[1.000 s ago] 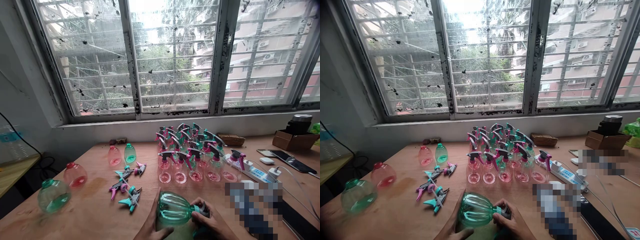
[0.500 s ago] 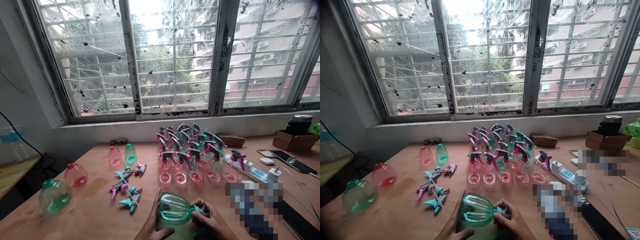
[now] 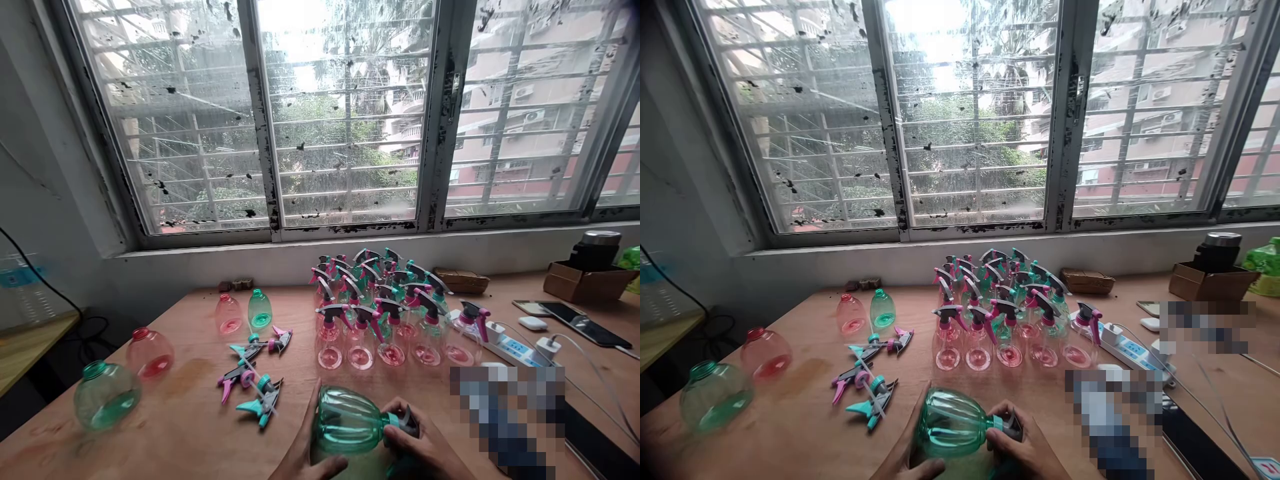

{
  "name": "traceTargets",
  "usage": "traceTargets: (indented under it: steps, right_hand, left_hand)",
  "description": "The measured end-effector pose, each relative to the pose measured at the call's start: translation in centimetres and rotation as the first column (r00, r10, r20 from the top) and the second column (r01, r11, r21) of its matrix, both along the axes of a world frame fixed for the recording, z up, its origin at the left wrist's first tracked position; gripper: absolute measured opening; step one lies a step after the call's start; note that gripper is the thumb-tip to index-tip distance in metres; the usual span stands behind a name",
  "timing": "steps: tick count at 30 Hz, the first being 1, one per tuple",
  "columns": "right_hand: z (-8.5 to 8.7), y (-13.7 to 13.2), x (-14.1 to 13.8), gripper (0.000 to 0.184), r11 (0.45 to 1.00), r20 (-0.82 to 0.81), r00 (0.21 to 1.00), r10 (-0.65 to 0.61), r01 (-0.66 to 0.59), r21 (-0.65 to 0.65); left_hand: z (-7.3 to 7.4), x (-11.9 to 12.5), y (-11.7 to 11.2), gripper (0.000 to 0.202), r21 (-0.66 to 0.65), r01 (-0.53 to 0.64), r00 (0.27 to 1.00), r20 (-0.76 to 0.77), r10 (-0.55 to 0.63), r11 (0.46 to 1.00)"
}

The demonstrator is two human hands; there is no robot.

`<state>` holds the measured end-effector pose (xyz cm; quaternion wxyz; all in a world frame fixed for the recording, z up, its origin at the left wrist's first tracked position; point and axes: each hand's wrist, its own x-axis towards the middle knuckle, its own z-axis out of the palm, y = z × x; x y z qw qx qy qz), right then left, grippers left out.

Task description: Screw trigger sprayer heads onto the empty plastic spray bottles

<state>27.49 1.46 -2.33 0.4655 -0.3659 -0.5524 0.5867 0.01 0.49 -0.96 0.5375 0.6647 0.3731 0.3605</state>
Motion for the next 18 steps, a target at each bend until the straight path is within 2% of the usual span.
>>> traceTargets:
  steps: [4,10,18]
  right_hand:
    - [-0.04,0.07,0.03,0.051,1.000,0.004,1.000,0.005,-0.005,0.009]
    - [-0.04,0.04,0.02,0.052,1.000,0.033,0.999,-0.004,0.003,0.020]
    - [0.15,-0.05,0.04,0.052,1.000,0.044,0.999,-0.009,0.009,0.014]
  left_hand:
    - [0.10,-0.13,0.07,0.112,-0.040,0.011,1.000,-0.021,-0.012,0.999]
    - [-0.18,-0.08,0.27,0.115,0.044,0.033,0.999,-0.004,-0.033,0.998]
    - [0.50,0.23,-0.21,0.116,-0.039,0.037,0.999,0.037,-0.035,0.999]
